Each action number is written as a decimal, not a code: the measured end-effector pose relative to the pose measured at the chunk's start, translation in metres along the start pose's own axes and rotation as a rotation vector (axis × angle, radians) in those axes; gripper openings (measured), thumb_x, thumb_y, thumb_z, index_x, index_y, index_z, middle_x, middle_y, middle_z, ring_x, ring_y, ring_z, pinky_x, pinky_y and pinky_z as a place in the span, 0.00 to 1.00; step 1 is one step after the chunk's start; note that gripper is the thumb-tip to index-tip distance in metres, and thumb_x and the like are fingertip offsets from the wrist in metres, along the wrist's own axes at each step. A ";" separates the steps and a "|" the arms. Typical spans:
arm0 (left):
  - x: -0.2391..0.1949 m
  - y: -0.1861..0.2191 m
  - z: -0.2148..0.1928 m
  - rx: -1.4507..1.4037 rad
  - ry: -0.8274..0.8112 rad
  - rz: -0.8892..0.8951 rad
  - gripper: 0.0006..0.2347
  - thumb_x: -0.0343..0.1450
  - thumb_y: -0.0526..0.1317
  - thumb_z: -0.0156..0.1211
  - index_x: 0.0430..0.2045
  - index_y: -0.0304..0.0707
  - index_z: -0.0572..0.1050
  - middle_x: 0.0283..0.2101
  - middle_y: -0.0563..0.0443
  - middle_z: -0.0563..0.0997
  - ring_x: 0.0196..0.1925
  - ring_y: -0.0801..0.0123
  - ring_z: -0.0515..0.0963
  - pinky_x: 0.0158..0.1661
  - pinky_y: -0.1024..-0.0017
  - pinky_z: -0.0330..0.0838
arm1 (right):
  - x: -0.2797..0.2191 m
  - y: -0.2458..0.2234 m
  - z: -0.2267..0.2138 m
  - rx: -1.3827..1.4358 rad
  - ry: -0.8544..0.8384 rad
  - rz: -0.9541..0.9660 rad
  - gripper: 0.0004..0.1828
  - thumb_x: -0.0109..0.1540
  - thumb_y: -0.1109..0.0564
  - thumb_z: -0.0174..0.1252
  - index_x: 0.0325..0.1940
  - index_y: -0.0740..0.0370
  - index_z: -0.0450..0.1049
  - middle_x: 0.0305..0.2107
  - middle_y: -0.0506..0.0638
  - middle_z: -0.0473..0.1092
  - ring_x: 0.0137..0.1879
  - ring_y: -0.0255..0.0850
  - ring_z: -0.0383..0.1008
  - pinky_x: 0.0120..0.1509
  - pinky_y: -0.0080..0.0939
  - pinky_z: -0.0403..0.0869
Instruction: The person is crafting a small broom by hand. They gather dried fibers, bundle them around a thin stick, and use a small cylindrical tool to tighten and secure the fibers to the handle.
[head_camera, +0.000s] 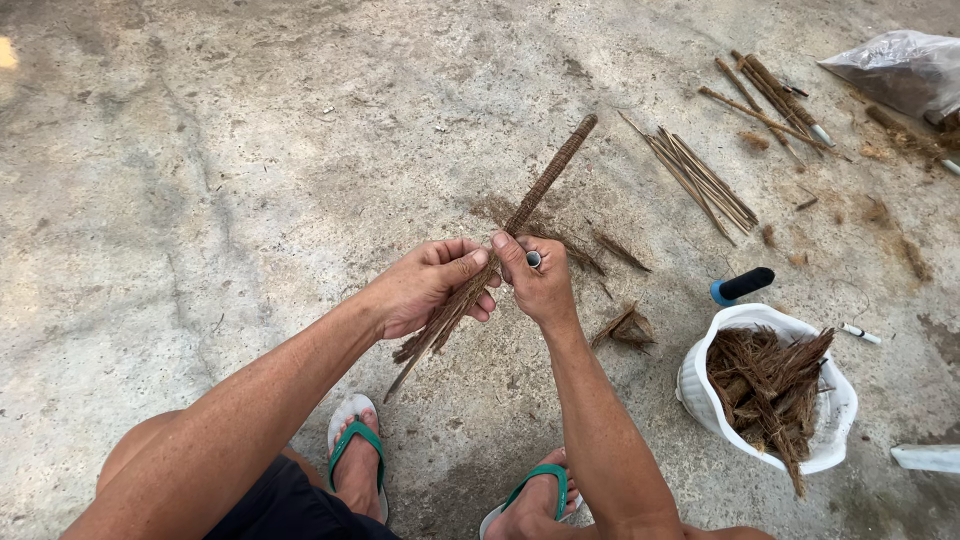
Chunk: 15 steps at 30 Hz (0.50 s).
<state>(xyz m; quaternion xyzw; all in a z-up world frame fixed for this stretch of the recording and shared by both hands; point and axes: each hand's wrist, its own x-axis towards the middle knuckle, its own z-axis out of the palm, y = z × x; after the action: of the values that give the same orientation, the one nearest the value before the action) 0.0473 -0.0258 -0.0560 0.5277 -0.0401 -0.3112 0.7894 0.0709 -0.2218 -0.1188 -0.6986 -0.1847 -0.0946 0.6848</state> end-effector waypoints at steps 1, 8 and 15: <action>0.000 0.000 0.001 0.002 -0.011 0.008 0.12 0.77 0.41 0.51 0.47 0.29 0.71 0.39 0.44 0.81 0.36 0.63 0.85 0.39 0.65 0.86 | 0.000 0.000 -0.001 -0.030 0.006 0.002 0.25 0.70 0.45 0.57 0.20 0.57 0.73 0.11 0.41 0.63 0.16 0.27 0.60 0.18 0.31 0.59; -0.009 -0.008 0.012 0.185 -0.026 -0.037 0.18 0.77 0.51 0.44 0.46 0.33 0.74 0.26 0.51 0.77 0.21 0.73 0.79 0.25 0.73 0.81 | -0.001 -0.014 -0.001 -0.108 -0.014 0.011 0.22 0.69 0.44 0.56 0.25 0.58 0.78 0.13 0.42 0.71 0.21 0.28 0.74 0.19 0.29 0.68; -0.010 -0.013 0.015 0.205 0.038 -0.032 0.18 0.77 0.54 0.48 0.42 0.38 0.75 0.20 0.62 0.63 0.16 0.83 0.57 0.16 0.79 0.51 | -0.003 -0.019 0.005 -0.114 0.030 0.043 0.25 0.70 0.44 0.57 0.23 0.61 0.76 0.13 0.43 0.68 0.20 0.27 0.66 0.21 0.30 0.63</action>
<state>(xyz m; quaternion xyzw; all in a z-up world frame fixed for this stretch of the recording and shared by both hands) 0.0271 -0.0359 -0.0581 0.6122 -0.0484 -0.3078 0.7267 0.0603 -0.2174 -0.1027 -0.7389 -0.1535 -0.1006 0.6484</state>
